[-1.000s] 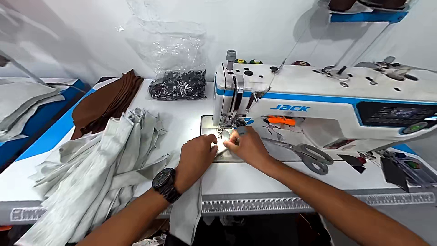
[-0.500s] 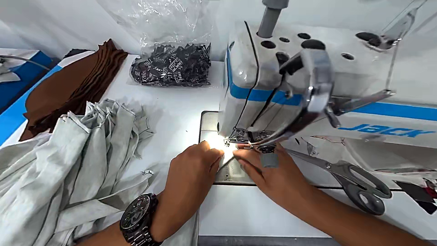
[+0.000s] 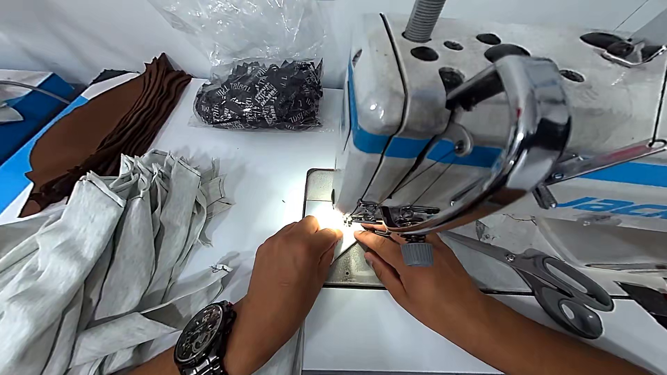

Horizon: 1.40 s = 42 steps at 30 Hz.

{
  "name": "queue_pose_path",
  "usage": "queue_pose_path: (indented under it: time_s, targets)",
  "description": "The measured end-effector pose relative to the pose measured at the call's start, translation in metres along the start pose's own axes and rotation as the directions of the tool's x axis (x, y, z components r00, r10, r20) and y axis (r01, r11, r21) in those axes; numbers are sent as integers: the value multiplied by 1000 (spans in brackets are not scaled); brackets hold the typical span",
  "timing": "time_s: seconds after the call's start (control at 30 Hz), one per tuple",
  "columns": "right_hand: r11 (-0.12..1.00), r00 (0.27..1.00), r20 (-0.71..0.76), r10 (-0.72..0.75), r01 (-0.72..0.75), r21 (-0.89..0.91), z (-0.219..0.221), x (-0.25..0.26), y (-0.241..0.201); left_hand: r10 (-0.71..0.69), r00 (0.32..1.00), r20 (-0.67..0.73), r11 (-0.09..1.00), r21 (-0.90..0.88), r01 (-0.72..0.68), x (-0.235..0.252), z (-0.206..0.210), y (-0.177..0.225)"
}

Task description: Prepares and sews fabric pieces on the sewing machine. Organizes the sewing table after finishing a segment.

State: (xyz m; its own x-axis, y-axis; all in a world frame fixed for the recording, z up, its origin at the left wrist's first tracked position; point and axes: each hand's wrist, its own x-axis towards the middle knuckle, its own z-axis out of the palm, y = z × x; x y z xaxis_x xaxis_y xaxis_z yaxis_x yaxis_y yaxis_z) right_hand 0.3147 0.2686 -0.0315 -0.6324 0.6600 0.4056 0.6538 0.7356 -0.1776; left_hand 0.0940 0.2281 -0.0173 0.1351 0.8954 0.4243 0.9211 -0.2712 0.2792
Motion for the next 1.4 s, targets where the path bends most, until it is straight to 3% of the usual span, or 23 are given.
queue_pose_path:
  time_s: [1.23,1.33,1.4]
  targets:
    - [994,985,141,102,-96,-52,-4,21,11,-81,996,41,996,-35,82,20,-2,-5]
    - [994,993,-51,110,-110,11,-43,1,14,-90,995,40,992,-82,93,18,-6,-1]
    - [962,955,-142,262,-270,-42,-77,-41,25,-131,990,54,983,-121,137,18,-9,3]
